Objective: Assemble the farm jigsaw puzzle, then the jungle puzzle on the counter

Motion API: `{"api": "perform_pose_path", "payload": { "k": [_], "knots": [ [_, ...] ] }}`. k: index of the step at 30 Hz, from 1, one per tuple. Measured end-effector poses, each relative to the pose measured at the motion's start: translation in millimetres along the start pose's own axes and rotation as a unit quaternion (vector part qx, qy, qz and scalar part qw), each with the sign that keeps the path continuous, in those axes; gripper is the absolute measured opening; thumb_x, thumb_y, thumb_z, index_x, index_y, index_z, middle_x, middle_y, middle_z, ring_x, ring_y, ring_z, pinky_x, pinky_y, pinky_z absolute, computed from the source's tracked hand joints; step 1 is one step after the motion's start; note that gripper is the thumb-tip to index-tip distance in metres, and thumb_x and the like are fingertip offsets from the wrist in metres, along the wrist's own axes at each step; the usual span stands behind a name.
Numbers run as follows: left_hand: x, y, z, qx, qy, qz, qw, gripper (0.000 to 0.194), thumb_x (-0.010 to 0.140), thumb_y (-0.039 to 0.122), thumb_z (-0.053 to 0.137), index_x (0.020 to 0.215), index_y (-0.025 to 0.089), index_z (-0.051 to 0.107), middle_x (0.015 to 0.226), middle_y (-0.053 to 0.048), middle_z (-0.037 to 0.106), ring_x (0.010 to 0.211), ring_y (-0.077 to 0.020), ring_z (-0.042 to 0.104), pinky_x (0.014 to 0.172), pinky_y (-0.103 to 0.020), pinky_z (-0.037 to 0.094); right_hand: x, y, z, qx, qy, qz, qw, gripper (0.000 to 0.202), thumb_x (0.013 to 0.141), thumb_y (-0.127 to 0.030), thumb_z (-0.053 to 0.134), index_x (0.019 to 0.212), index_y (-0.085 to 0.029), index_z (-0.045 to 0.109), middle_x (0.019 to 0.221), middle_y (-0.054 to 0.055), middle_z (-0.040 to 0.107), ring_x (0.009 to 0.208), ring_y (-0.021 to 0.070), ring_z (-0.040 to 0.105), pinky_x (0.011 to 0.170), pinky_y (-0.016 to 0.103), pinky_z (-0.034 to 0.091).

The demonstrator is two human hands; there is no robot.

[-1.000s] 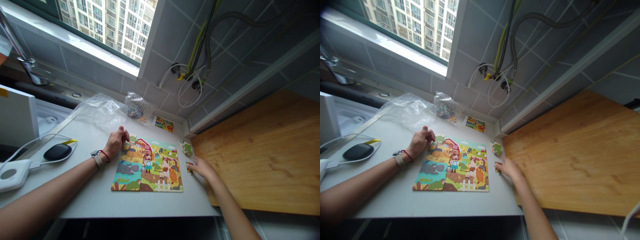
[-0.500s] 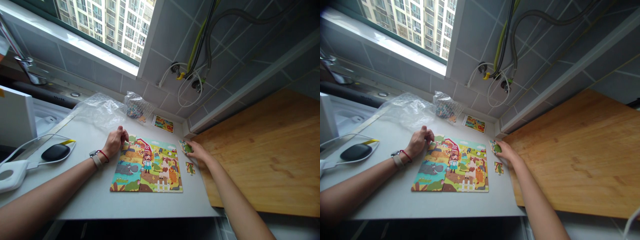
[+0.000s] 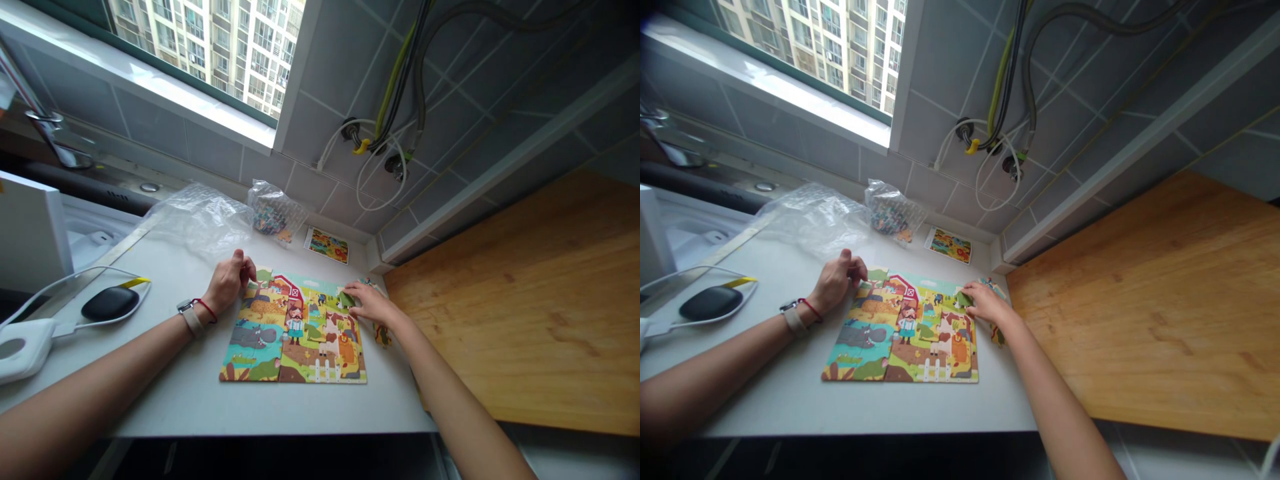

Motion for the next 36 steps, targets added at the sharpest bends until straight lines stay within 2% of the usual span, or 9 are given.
{"api": "perform_pose_path", "payload": {
  "k": [3, 7, 13, 18, 22, 27, 36],
  "knots": [
    [0, 2, 0.2, -0.002, 0.0, -0.002, 1.0, 0.082, 0.101, 0.076, 0.028, 0.057, 0.018, 0.065, 0.047, -0.006, 0.055, 0.044, -0.0156, 0.048, 0.048, -0.029, 0.035, 4, 3, -4, -0.007, -0.01, 0.013, 1.0, 0.046, 0.082, -0.021, 0.08, 0.127, -0.026, 0.078, 0.141, 0.011, 0.069, 0.128, 0.0294, 0.067, 0.114, 0.04, 0.047],
    [0, 4, 0.9, -0.001, 0.001, -0.006, 1.0, 0.083, 0.1, 0.078, 0.028, 0.057, 0.018, 0.066, 0.046, -0.006, 0.054, 0.044, -0.016, 0.048, 0.048, -0.029, 0.035, 3, 9, -8, -0.023, -0.02, 0.039, 0.999, 0.046, 0.081, -0.026, 0.083, 0.126, -0.025, 0.079, 0.145, 0.013, 0.067, 0.131, 0.0316, 0.066, 0.114, 0.041, 0.047],
    [0, 4, 1.0, 0.007, -0.002, -0.01, 1.0, 0.083, 0.1, 0.077, 0.028, 0.056, 0.018, 0.066, 0.044, -0.006, 0.052, 0.044, -0.0172, 0.048, 0.049, -0.029, 0.036, 4, 6, -5, -0.043, -0.018, 0.071, 0.996, 0.044, 0.087, -0.038, 0.081, 0.129, -0.027, 0.077, 0.149, 0.012, 0.065, 0.134, 0.0327, 0.064, 0.115, 0.04, 0.047],
    [0, -1, -0.2, 0.016, -0.006, -0.012, 1.0, 0.082, 0.102, 0.075, 0.026, 0.058, 0.018, 0.067, 0.046, -0.005, 0.053, 0.046, -0.0167, 0.049, 0.05, -0.028, 0.037, 3, 7, -2, -0.067, -0.01, 0.111, 0.992, 0.039, 0.09, -0.045, 0.076, 0.123, -0.024, 0.079, 0.147, 0.014, 0.066, 0.129, 0.0371, 0.067, 0.108, 0.043, 0.052],
    [1, -5, 0.1, 0.002, -0.008, -0.017, 1.0, 0.082, 0.103, 0.073, 0.026, 0.058, 0.018, 0.066, 0.046, -0.006, 0.053, 0.045, -0.0165, 0.049, 0.049, -0.028, 0.037, 1, 7, 0, -0.074, -0.007, 0.126, 0.989, 0.034, 0.094, -0.044, 0.07, 0.12, -0.023, 0.08, 0.14, 0.014, 0.071, 0.125, 0.0344, 0.069, 0.104, 0.039, 0.053],
    [1, -5, 1.0, -0.008, -0.007, -0.016, 1.0, 0.079, 0.103, 0.071, 0.028, 0.058, 0.018, 0.065, 0.048, -0.006, 0.055, 0.044, -0.0166, 0.049, 0.048, -0.029, 0.039, 0, 7, 3, -0.077, -0.006, 0.135, 0.988, 0.036, 0.095, -0.044, 0.066, 0.122, -0.024, 0.078, 0.142, 0.012, 0.07, 0.126, 0.0332, 0.068, 0.101, 0.038, 0.054],
    [1, -3, 1.5, -0.001, -0.016, -0.01, 1.0, 0.08, 0.104, 0.071, 0.026, 0.058, 0.018, 0.066, 0.047, -0.004, 0.053, 0.045, -0.0162, 0.049, 0.049, -0.029, 0.039, -7, -1, 7, -0.076, 0.034, 0.152, 0.985, 0.043, 0.097, -0.035, 0.06, 0.138, -0.023, 0.07, 0.15, 0.013, 0.064, 0.126, 0.0337, 0.067, 0.105, 0.045, 0.052]
  ]
}}
Point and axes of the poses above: each hand's wrist, its own x-axis towards the middle knuckle, its own z-axis out of the palm, y = z × x, the point moved 7 cm from there along x, towards the middle knuckle
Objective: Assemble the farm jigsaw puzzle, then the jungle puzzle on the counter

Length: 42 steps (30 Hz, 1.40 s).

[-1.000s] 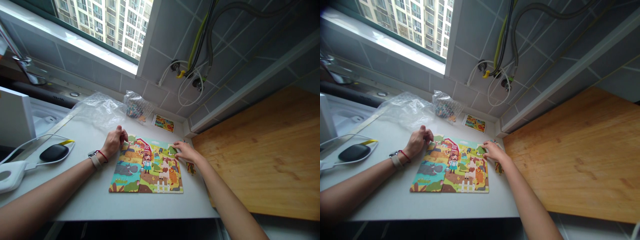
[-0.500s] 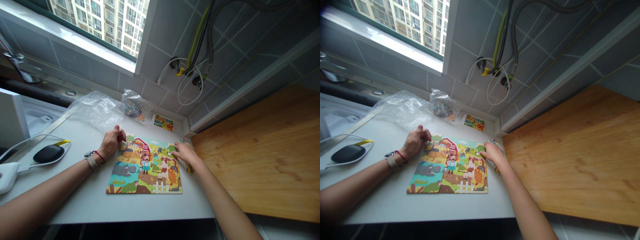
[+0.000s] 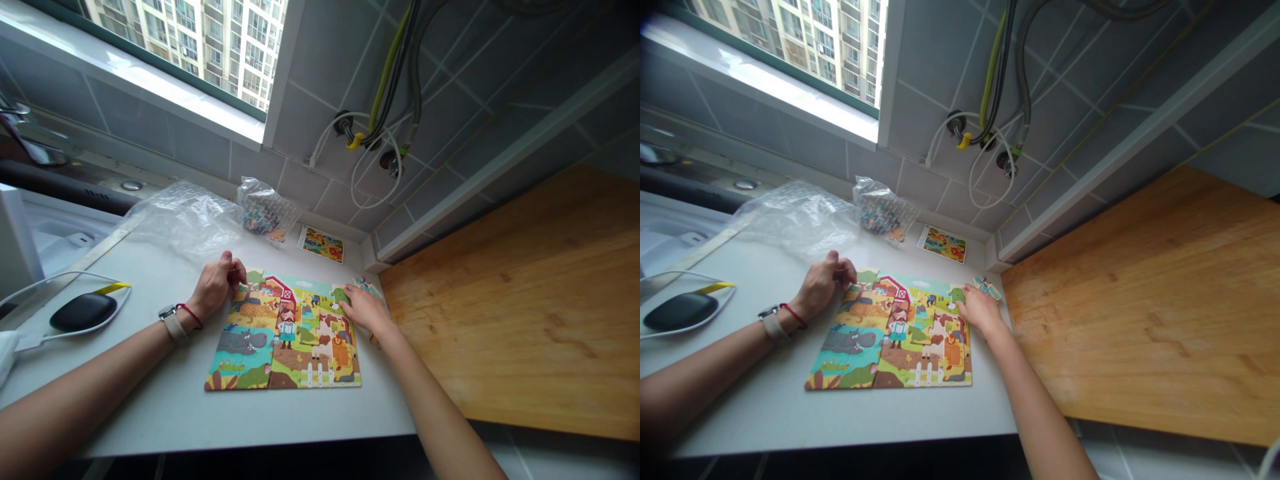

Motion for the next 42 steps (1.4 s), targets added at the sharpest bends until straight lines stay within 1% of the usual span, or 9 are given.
{"api": "perform_pose_path", "payload": {
  "k": [6, 10, 13, 16, 25, 31, 37, 39, 42],
  "knots": [
    [-1, 3, 0.9, 0.007, 0.001, -0.001, 1.0, 0.079, 0.104, 0.07, 0.026, 0.059, 0.019, 0.066, 0.047, -0.004, 0.053, 0.045, -0.0162, 0.05, 0.048, -0.028, 0.039, -19, 7, -4, 0.032, 0.093, 0.015, 0.995, 0.04, 0.105, -0.035, 0.047, 0.134, -0.022, 0.073, 0.144, 0.012, 0.067, 0.136, 0.0307, 0.055, 0.116, 0.045, 0.043],
    [-1, 5, 1.4, 0.013, -0.002, -0.001, 1.0, 0.08, 0.102, 0.073, 0.027, 0.058, 0.019, 0.066, 0.046, -0.004, 0.053, 0.045, -0.0163, 0.05, 0.048, -0.029, 0.04, -31, 55, -5, 0.084, 0.16, 0.074, 0.981, 0.04, 0.103, -0.034, 0.052, 0.135, -0.021, 0.072, 0.134, 0.014, 0.07, 0.127, 0.0315, 0.06, 0.113, 0.046, 0.047],
    [-1, 6, 0.9, 0.011, 0.001, -0.004, 1.0, 0.081, 0.101, 0.076, 0.027, 0.058, 0.019, 0.066, 0.046, -0.004, 0.053, 0.045, -0.0166, 0.05, 0.049, -0.029, 0.04, -32, 91, 1, 0.096, 0.153, 0.106, 0.978, 0.047, 0.095, -0.037, 0.066, 0.138, -0.019, 0.069, 0.136, 0.016, 0.069, 0.126, 0.0339, 0.063, 0.111, 0.048, 0.049],
    [-1, 6, 1.2, 0.007, -0.002, -0.001, 1.0, 0.081, 0.101, 0.076, 0.029, 0.058, 0.019, 0.066, 0.047, -0.004, 0.054, 0.046, -0.0161, 0.05, 0.049, -0.028, 0.04, -28, 110, 8, 0.112, 0.132, 0.11, 0.979, 0.056, 0.088, -0.039, 0.074, 0.139, -0.017, 0.068, 0.138, 0.017, 0.07, 0.126, 0.0339, 0.066, 0.109, 0.045, 0.052],
    [-2, 7, 1.1, 0.006, -0.004, 0.009, 1.0, 0.078, 0.104, 0.07, 0.028, 0.059, 0.019, 0.066, 0.047, -0.004, 0.054, 0.045, -0.0155, 0.05, 0.049, -0.029, 0.038, -23, 114, 8, 0.124, 0.096, 0.119, 0.98, 0.056, 0.085, -0.036, 0.075, 0.136, -0.016, 0.072, 0.127, 0.017, 0.076, 0.112, 0.0342, 0.073, 0.099, 0.042, 0.055],
    [-2, 5, 0.7, 0.004, -0.004, 0.005, 1.0, 0.079, 0.105, 0.07, 0.027, 0.059, 0.018, 0.066, 0.047, -0.003, 0.053, 0.045, -0.0155, 0.049, 0.049, -0.029, 0.037, -40, 120, 3, 0.129, 0.057, 0.143, 0.98, 0.056, 0.087, -0.039, 0.074, 0.139, -0.018, 0.07, 0.121, 0.013, 0.079, 0.105, 0.0296, 0.074, 0.091, 0.037, 0.056],
    [-1, 4, 0.9, 0.011, -0.009, 0.004, 1.0, 0.079, 0.105, 0.07, 0.026, 0.06, 0.018, 0.066, 0.046, -0.003, 0.052, 0.045, -0.0156, 0.049, 0.05, -0.029, 0.037, -63, 124, 17, 0.126, -0.04, 0.154, 0.979, 0.066, 0.063, -0.034, 0.094, 0.125, -0.018, 0.077, 0.1, 0.009, 0.082, 0.091, 0.03, 0.077, 0.083, 0.035, 0.057],
    [-1, 3, 0.6, 0.011, -0.008, 0.003, 1.0, 0.079, 0.105, 0.069, 0.026, 0.06, 0.018, 0.066, 0.046, -0.003, 0.053, 0.045, -0.0157, 0.05, 0.05, -0.029, 0.038, -62, 123, 18, 0.122, -0.041, 0.157, 0.979, 0.069, 0.067, -0.039, 0.093, 0.13, -0.017, 0.075, 0.11, 0.013, 0.081, 0.099, 0.0321, 0.077, 0.088, 0.037, 0.058],
    [-2, 4, 0.5, 0.008, -0.006, 0.004, 1.0, 0.078, 0.105, 0.068, 0.027, 0.059, 0.019, 0.066, 0.047, -0.003, 0.053, 0.045, -0.0158, 0.05, 0.05, -0.029, 0.038, -49, 121, 11, 0.109, -0.005, 0.167, 0.98, 0.067, 0.085, -0.05, 0.079, 0.139, -0.012, 0.068, 0.132, 0.021, 0.073, 0.118, 0.0346, 0.071, 0.1, 0.04, 0.054]
  ]
}}
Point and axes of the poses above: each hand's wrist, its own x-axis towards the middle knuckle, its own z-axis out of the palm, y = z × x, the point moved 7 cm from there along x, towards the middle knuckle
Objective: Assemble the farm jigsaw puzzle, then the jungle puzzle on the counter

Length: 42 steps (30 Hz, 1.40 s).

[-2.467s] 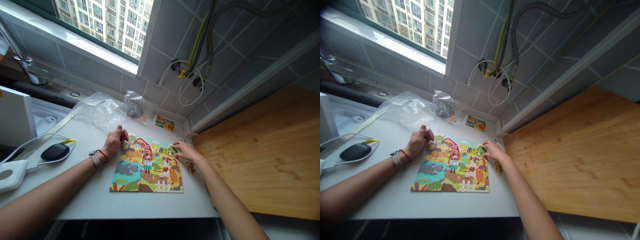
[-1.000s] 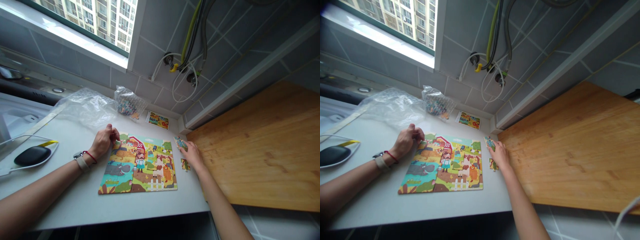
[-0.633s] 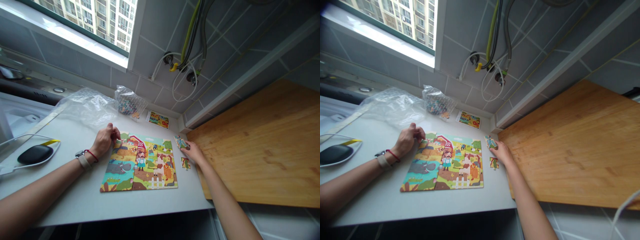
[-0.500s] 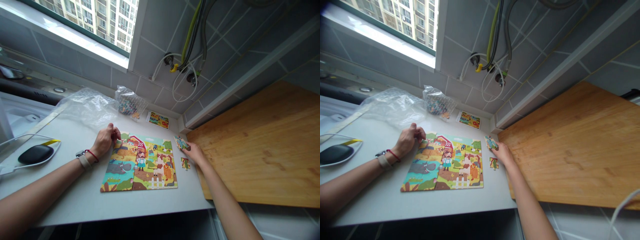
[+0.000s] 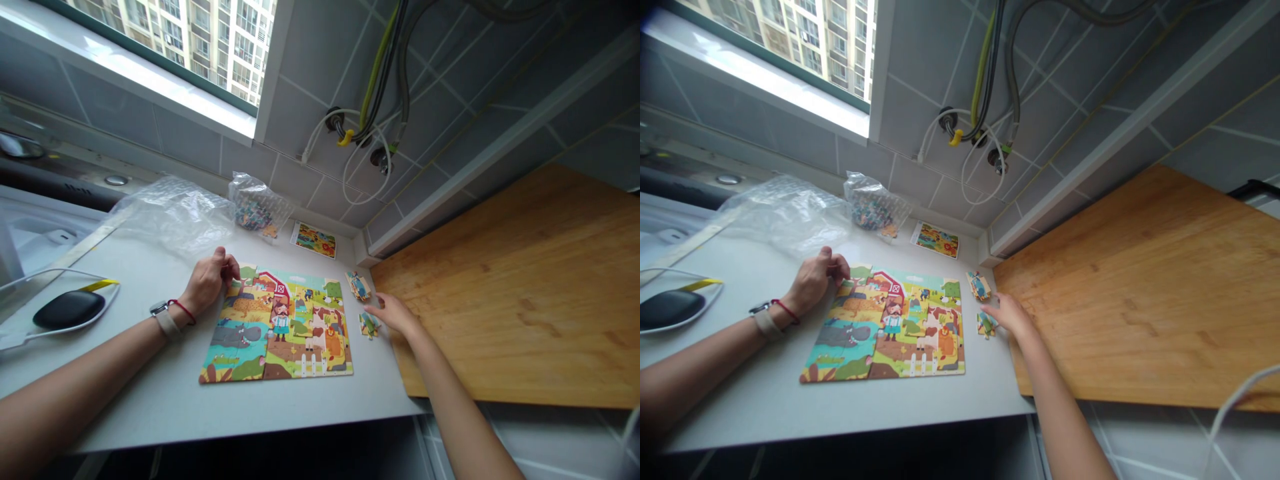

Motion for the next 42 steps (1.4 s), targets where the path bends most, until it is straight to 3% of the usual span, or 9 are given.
{"api": "perform_pose_path", "payload": {
  "k": [2, 5, 12, 18, 23, 28, 31, 36, 42],
  "knots": [
    [0, 1, 0.1, 0.0, 0.003, 0.001, 1.0, 0.078, 0.104, 0.068, 0.027, 0.059, 0.019, 0.066, 0.046, -0.003, 0.052, 0.045, -0.0159, 0.049, 0.049, -0.029, 0.038, 9, -9, -5, -0.005, 0.032, -0.001, 0.999, 0.068, 0.092, -0.052, 0.071, 0.144, -0.01, 0.064, 0.142, 0.023, 0.067, 0.128, 0.0347, 0.066, 0.107, 0.041, 0.05],
    [-1, 4, 0.2, 0.006, 0.005, 0.003, 1.0, 0.078, 0.104, 0.068, 0.027, 0.058, 0.019, 0.066, 0.046, -0.004, 0.052, 0.044, -0.0161, 0.05, 0.048, -0.029, 0.038, 19, -22, -10, -0.01, 0.063, -0.005, 0.998, 0.066, 0.092, -0.05, 0.071, 0.145, -0.012, 0.063, 0.145, 0.021, 0.065, 0.13, 0.034, 0.064, 0.109, 0.039, 0.048],
    [-1, 5, 0.5, 0.017, -0.001, 0.008, 1.0, 0.079, 0.104, 0.068, 0.025, 0.059, 0.019, 0.066, 0.045, -0.003, 0.052, 0.044, -0.0157, 0.05, 0.049, -0.028, 0.039, 20, -34, -16, -0.021, 0.067, 0.004, 0.997, 0.044, 0.085, -0.042, 0.077, 0.124, -0.02, 0.078, 0.114, 0.015, 0.08, 0.107, 0.0329, 0.075, 0.089, 0.036, 0.055],
    [-1, 5, 1.0, 0.011, 0.0, 0.009, 1.0, 0.081, 0.103, 0.072, 0.026, 0.058, 0.019, 0.066, 0.045, -0.003, 0.052, 0.044, -0.0155, 0.05, 0.048, -0.028, 0.039, 21, -33, -14, -0.016, 0.072, -0.007, 0.997, 0.059, 0.08, -0.036, 0.08, 0.135, -0.016, 0.072, 0.123, 0.017, 0.077, 0.11, 0.0321, 0.074, 0.092, 0.035, 0.054],
    [-2, 6, -0.2, 0.009, 0.003, 0.013, 1.0, 0.08, 0.103, 0.072, 0.027, 0.059, 0.018, 0.067, 0.045, -0.003, 0.053, 0.045, -0.0157, 0.05, 0.049, -0.028, 0.038, 18, -31, -16, 0.008, 0.08, -0.025, 0.996, 0.044, 0.081, -0.038, 0.077, 0.121, -0.018, 0.079, 0.109, 0.014, 0.081, 0.1, 0.0334, 0.075, 0.089, 0.039, 0.056],
    [-2, 6, 1.0, 0.008, -0.007, 0.008, 1.0, 0.08, 0.104, 0.07, 0.027, 0.059, 0.017, 0.066, 0.045, -0.003, 0.053, 0.044, -0.0152, 0.05, 0.049, -0.027, 0.038, 12, -36, -31, 0.052, 0.124, -0.047, 0.99, 0.052, 0.085, -0.039, 0.072, 0.133, -0.017, 0.073, 0.125, 0.014, 0.076, 0.112, 0.0306, 0.072, 0.1, 0.04, 0.055],
    [-3, 6, 1.4, 0.01, -0.005, 0.009, 1.0, 0.079, 0.104, 0.069, 0.027, 0.06, 0.017, 0.066, 0.046, -0.003, 0.053, 0.045, -0.0151, 0.051, 0.049, -0.026, 0.038, 6, -60, -30, 0.104, 0.139, -0.117, 0.978, 0.054, 0.088, -0.039, 0.07, 0.137, -0.016, 0.071, 0.133, 0.014, 0.071, 0.118, 0.0265, 0.069, 0.104, 0.036, 0.054],
    [-4, 6, 2.2, 0.02, -0.005, 0.011, 1.0, 0.079, 0.104, 0.069, 0.028, 0.059, 0.017, 0.066, 0.045, -0.004, 0.052, 0.045, -0.0149, 0.051, 0.049, -0.026, 0.039, -7, -133, -7, 0.194, 0.113, -0.291, 0.93, 0.047, 0.088, -0.034, 0.072, 0.133, -0.022, 0.073, 0.129, 0.011, 0.068, 0.119, 0.025, 0.068, 0.109, 0.04, 0.052],
    [-2, 8, 0.7, 0.007, 0.011, 0.005, 1.0, 0.077, 0.102, 0.071, 0.029, 0.058, 0.018, 0.064, 0.048, -0.005, 0.054, 0.045, -0.0152, 0.05, 0.049, -0.028, 0.039, 2, -199, 24, 0.208, 0.058, -0.354, 0.91, 0.044, 0.087, -0.026, 0.075, 0.131, -0.022, 0.075, 0.133, 0.011, 0.067, 0.122, 0.0258, 0.067, 0.11, 0.042, 0.052]
  ]
}}
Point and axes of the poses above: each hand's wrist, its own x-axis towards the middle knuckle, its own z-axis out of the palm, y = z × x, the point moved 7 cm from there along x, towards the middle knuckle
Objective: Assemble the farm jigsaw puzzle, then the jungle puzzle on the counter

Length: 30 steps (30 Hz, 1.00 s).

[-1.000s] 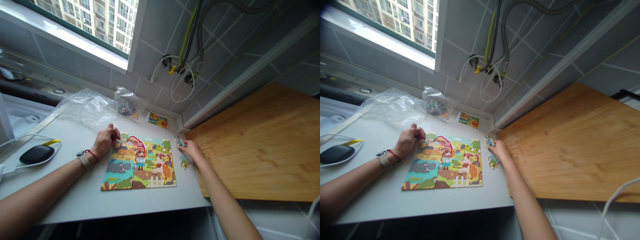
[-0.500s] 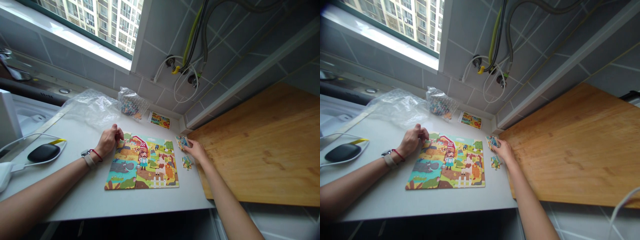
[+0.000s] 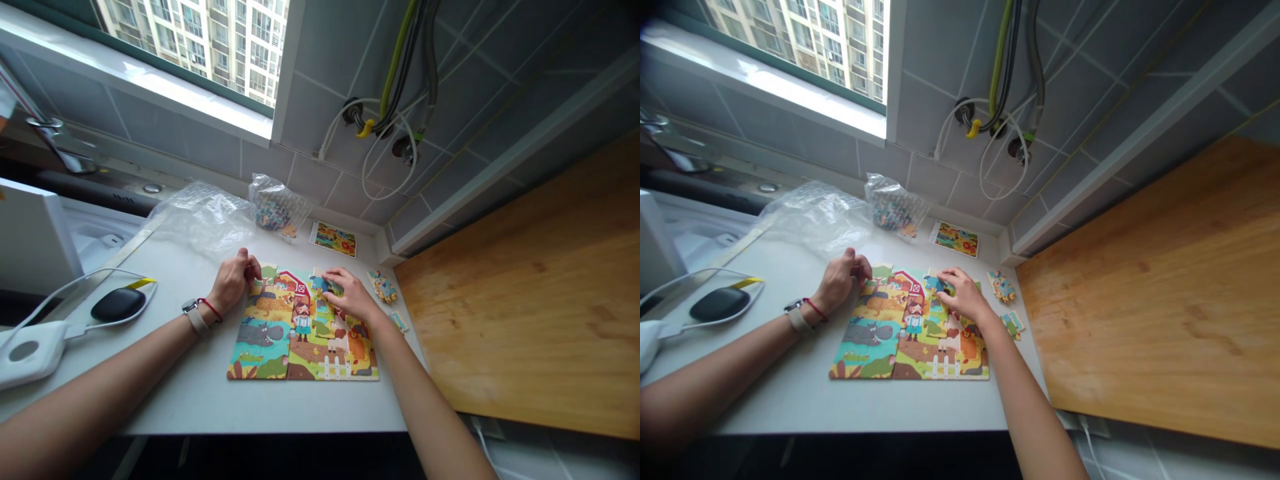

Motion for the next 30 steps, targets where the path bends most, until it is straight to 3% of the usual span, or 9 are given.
{"api": "perform_pose_path", "payload": {
  "k": [6, 11, 17, 22, 24, 27, 30],
  "knots": [
    [1, 0, 0.1, 0.007, -0.005, -0.008, 1.0, 0.077, 0.103, 0.071, 0.029, 0.059, 0.018, 0.064, 0.051, -0.006, 0.058, 0.046, -0.0157, 0.052, 0.049, -0.029, 0.041, 15, -7, 24, 0.03, -0.004, -0.043, 0.999, 0.043, 0.088, -0.024, 0.075, 0.131, -0.025, 0.075, 0.134, 0.011, 0.068, 0.127, 0.0277, 0.063, 0.113, 0.046, 0.05],
    [-1, -2, 3.0, 0.039, -0.018, -0.013, 0.999, 0.076, 0.103, 0.07, 0.026, 0.059, 0.019, 0.063, 0.052, -0.006, 0.058, 0.048, -0.0168, 0.052, 0.051, -0.03, 0.041, 6, -1, 26, 0.062, 0.077, -0.035, 0.995, 0.044, 0.09, -0.023, 0.073, 0.134, -0.029, 0.073, 0.136, 0.01, 0.067, 0.128, 0.0276, 0.061, 0.114, 0.049, 0.05],
    [-8, 11, 8.8, 0.161, -0.058, 0.052, 0.984, 0.055, 0.102, 0.055, 0.049, 0.064, 0.019, 0.063, 0.057, -0.002, 0.06, 0.054, -0.0153, 0.054, 0.057, -0.028, 0.044, -5, -9, 23, 0.059, 0.11, -0.055, 0.991, 0.048, 0.092, -0.021, 0.072, 0.139, -0.03, 0.068, 0.137, 0.01, 0.065, 0.129, 0.0282, 0.059, 0.113, 0.05, 0.05],
    [-28, 46, 26.6, 0.197, -0.082, 0.17, 0.962, 0.023, 0.1, 0.038, 0.061, 0.085, 0.022, 0.068, 0.087, -0.008, 0.072, 0.079, -0.0214, 0.067, 0.072, -0.034, 0.056, -4, -11, 29, 0.042, 0.093, -0.072, 0.992, 0.052, 0.091, -0.02, 0.074, 0.141, -0.031, 0.066, 0.136, 0.01, 0.065, 0.126, 0.029, 0.06, 0.11, 0.051, 0.053],
    [-35, 55, 40.7, 0.217, -0.117, 0.203, 0.948, 0.012, 0.099, 0.035, 0.063, 0.1, 0.024, 0.07, 0.105, -0.01, 0.073, 0.097, -0.0254, 0.07, 0.082, -0.039, 0.06, -5, -11, 31, 0.043, 0.088, -0.077, 0.992, 0.051, 0.092, -0.02, 0.074, 0.141, -0.03, 0.066, 0.135, 0.01, 0.064, 0.126, 0.0281, 0.061, 0.11, 0.049, 0.053],
    [-37, 55, 66.8, 0.28, -0.193, 0.247, 0.907, 0.029, 0.1, 0.038, 0.065, 0.128, 0.032, 0.067, 0.133, -0.012, 0.068, 0.12, -0.0312, 0.066, 0.098, -0.049, 0.06, -6, -11, 30, 0.043, 0.085, -0.08, 0.992, 0.05, 0.093, -0.022, 0.073, 0.142, -0.03, 0.066, 0.137, 0.009, 0.063, 0.127, 0.027, 0.06, 0.111, 0.047, 0.053],
    [-27, 43, 85.8, 0.339, -0.224, 0.277, 0.871, 0.042, 0.101, 0.042, 0.065, 0.141, 0.033, 0.06, 0.148, -0.012, 0.06, 0.131, -0.0346, 0.061, 0.104, -0.056, 0.057, -7, -13, 27, 0.046, 0.081, -0.082, 0.992, 0.053, 0.093, -0.022, 0.074, 0.144, -0.032, 0.064, 0.137, 0.008, 0.064, 0.126, 0.0267, 0.06, 0.111, 0.046, 0.053]
  ]
}}
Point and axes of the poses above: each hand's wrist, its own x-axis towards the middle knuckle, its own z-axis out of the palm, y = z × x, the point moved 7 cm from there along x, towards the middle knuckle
